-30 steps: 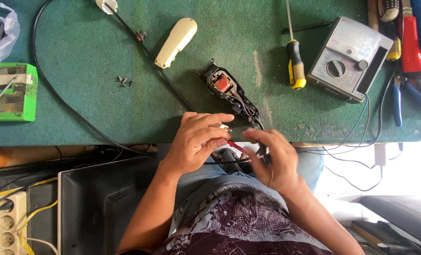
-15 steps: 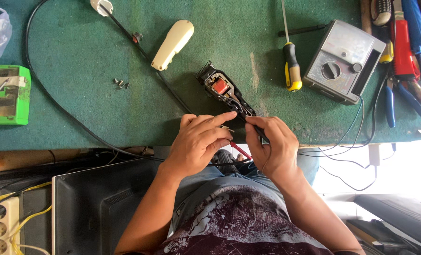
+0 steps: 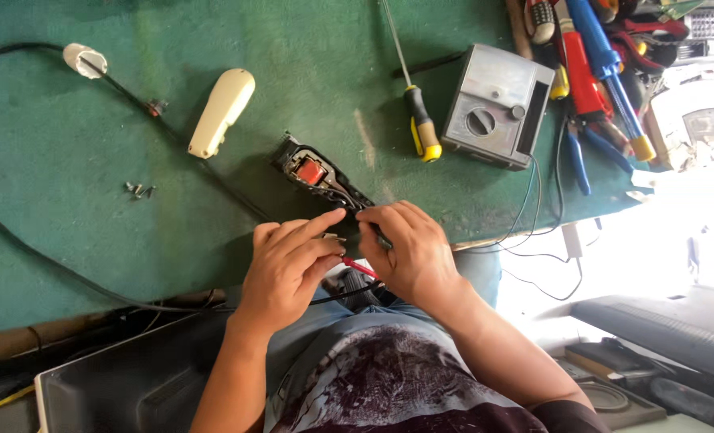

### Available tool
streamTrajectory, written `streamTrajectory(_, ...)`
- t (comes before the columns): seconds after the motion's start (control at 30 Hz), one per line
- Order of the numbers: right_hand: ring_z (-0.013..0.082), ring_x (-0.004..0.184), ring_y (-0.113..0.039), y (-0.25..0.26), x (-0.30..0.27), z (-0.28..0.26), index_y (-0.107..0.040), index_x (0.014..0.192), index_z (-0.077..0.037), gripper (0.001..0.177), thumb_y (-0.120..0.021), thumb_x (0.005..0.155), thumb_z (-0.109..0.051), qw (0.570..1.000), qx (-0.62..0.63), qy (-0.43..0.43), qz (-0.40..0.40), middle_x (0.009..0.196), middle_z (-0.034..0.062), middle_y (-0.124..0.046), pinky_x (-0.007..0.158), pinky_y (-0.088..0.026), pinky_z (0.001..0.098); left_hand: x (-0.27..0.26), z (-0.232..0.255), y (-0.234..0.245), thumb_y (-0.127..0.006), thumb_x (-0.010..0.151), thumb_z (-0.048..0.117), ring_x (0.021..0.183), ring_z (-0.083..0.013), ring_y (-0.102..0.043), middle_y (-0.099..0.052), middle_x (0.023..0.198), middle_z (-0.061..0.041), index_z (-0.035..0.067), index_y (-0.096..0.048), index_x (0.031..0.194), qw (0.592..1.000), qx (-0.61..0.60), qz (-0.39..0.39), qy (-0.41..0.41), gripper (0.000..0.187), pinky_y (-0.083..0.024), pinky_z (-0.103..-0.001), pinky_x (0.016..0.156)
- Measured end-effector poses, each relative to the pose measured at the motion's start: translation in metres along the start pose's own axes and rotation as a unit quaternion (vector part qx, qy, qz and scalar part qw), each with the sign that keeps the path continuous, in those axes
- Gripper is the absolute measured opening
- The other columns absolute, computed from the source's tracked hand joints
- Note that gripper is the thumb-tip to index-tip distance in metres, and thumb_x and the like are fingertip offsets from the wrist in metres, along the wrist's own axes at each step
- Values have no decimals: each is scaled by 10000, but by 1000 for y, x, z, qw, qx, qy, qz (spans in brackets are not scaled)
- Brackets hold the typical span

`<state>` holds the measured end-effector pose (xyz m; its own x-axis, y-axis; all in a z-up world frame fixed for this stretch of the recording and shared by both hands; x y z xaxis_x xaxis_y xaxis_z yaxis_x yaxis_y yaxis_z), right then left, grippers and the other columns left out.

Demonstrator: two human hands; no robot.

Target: The person uses a multimeter to test the electrical continuity of a disassembled electric hair clipper. They touch the multimeter probes to various points on the clipper's internal wiring and the power cord's plug. The person also handles the clipper's casing and a screwdriver is visible on the table.

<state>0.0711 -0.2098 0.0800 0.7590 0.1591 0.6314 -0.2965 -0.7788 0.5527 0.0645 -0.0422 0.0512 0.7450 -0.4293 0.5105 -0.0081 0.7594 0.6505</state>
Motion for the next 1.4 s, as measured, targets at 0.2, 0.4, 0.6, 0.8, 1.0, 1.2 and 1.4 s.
streamTrajectory(0.2, 397, 809, -703, 7, 5, -2, -757, 1092, -29, 113, -687, 1003, -36, 1000, -20, -16, -1, 918, 155, -722, 731, -574, 501, -9, -7, 7, -702, 1055, 253, 1154, -232, -696, -662, 1485, -66, 209, -731, 1058, 998, -40, 46, 23, 53, -393, -349, 1000)
streamTrajectory(0.4, 358, 955, -698, -21, -1, 10, -668, 1252, 5, 498, -901, 873, -220, 998, -62, -3, -6, 1089, 163, -713, 827, -592, 459, -14, -11, 1, -681, 1071, 290, 1161, -240, -712, -611, 1539, -91, 217, -729, 1092, 999, -15, 40, 26, 90, -399, -385, 980)
streamTrajectory(0.6, 345, 920, -702, -31, -4, 20, -669, 1214, -31, 471, -889, 842, -220, 996, -90, -13, -6, 1010, 130, -686, 834, -589, 476, -15, -14, -2, -668, 1081, 307, 1188, -220, -716, -598, 1563, -81, 247, -731, 1096, 999, -21, 19, 44, 88, -402, -386, 971)
streamTrajectory(0.8, 370, 977, -720, -13, -1, 14, -685, 1220, -23, 433, -894, 863, -152, 999, -41, -15, 8, 1056, 137, -721, 812, -605, 464, -12, -12, 1, -668, 1078, 316, 1195, -231, -719, -599, 1561, -83, 252, -741, 1107, 998, -29, 10, 46, 101, -409, -396, 966)
streamTrajectory(1.0, 301, 804, -756, 11, -17, 2, -776, 1090, -27, 140, -799, 965, -87, 999, 8, -25, 40, 928, 78, -793, 732, -621, 423, -16, -16, -2, -681, 1078, 309, 1182, -209, -709, -603, 1544, -63, 272, -749, 1135, 998, -35, 7, 47, 96, -408, -400, 957)
streamTrajectory(1.2, 332, 726, -749, 0, -15, -1, -801, 1013, -42, 103, -830, 928, -92, 999, 25, -19, 29, 844, 99, -775, 675, -622, 425, -11, -12, 1, -690, 1066, 301, 1177, -217, -710, -609, 1534, -71, 255, -744, 1127, 999, -32, -1, 41, 93, -403, -402, 946)
streamTrajectory(1.4, 351, 715, -736, -7, -10, -4, -796, 993, -43, 61, -794, 942, -75, 1000, -2, -9, 10, 835, 120, -758, 648, -610, 440, -10, -11, 2, -697, 1062, 287, 1166, -209, -714, -622, 1513, -77, 238, -743, 1107, 999, -27, 1, 40, 81, -402, -405, 942)
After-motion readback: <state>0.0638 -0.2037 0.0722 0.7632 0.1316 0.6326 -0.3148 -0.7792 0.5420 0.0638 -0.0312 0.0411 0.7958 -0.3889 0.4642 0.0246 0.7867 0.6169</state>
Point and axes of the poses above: each hand's wrist, its own x-axis towards the middle knuckle, its own y-axis out of the back of the hand, z = x × y, the point moved 8 cm from there along x, towards the middle knuckle
